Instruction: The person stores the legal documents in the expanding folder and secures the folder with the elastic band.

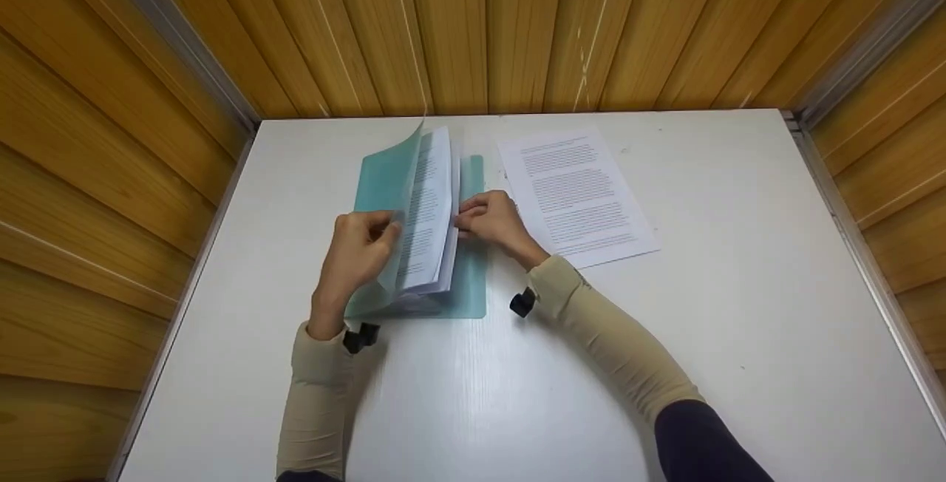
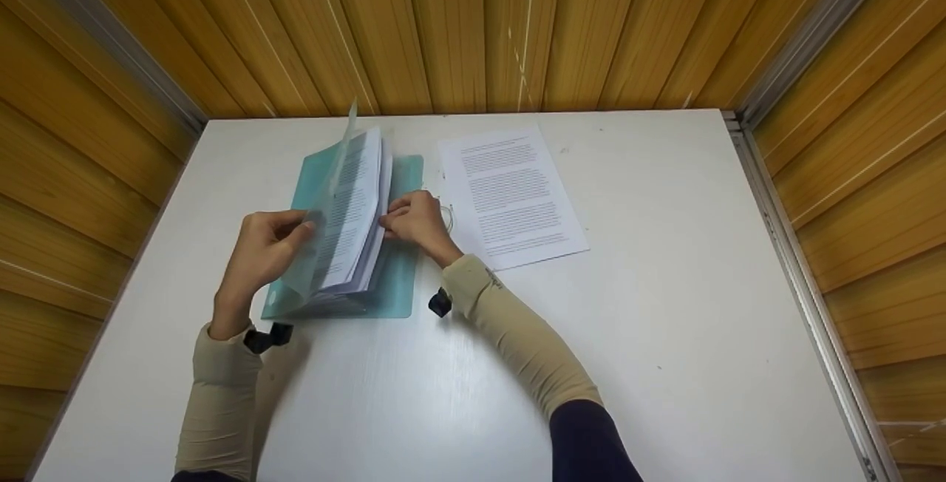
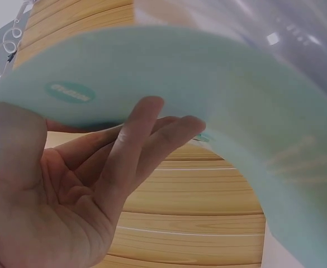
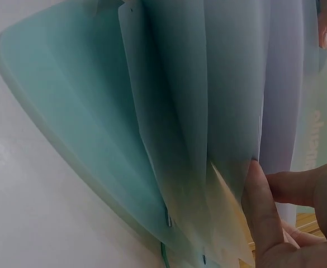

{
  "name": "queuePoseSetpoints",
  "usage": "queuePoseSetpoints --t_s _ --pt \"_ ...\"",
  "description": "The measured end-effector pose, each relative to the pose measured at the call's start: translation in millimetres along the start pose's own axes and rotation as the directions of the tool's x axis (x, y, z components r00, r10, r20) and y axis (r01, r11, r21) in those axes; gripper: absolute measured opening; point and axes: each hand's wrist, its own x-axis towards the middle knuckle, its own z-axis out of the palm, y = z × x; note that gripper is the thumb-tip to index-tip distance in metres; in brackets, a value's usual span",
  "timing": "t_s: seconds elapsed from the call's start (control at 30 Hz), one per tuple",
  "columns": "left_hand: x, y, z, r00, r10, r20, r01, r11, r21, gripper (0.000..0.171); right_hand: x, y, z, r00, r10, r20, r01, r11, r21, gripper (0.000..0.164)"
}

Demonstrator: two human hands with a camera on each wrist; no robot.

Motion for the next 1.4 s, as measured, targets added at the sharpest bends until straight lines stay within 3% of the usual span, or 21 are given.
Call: queuePoseSetpoints --t_s 0.47,0.8,1.2,1.4 --pt "-0.2 2.2 -1.6 1.000 -0.021 -0.005 0.021 1.000 -0.012 0.026 -3.1 0.2 -12.3 1.000 0.023 0.001 -0.023 0.998 0.060 0.021" --pt "-0.8 1.2 -0.6 1.000 -0.014 -0.005 0.014 1.000 -0.008 0.027 -9.2 -2.7 -31.6 1.000 -0.028 0.014 0.027 0.994 0.103 0.031" --pt "-1.4 0.8 -0.8 0.999 -0.032 -0.005 0.032 0.999 0.007 0.031 -15.7 -8.2 -57.2 0.999 -0.047 -0.005 0.047 0.998 -0.037 0.040" --pt "-0.9 0.6 -1.1 1.000 -0.030 -0.005 0.030 1.000 -0.002 0.031 -18.8 -10.3 -75.1 0.995 -0.097 -0.022 0.091 0.976 -0.196 0.040"
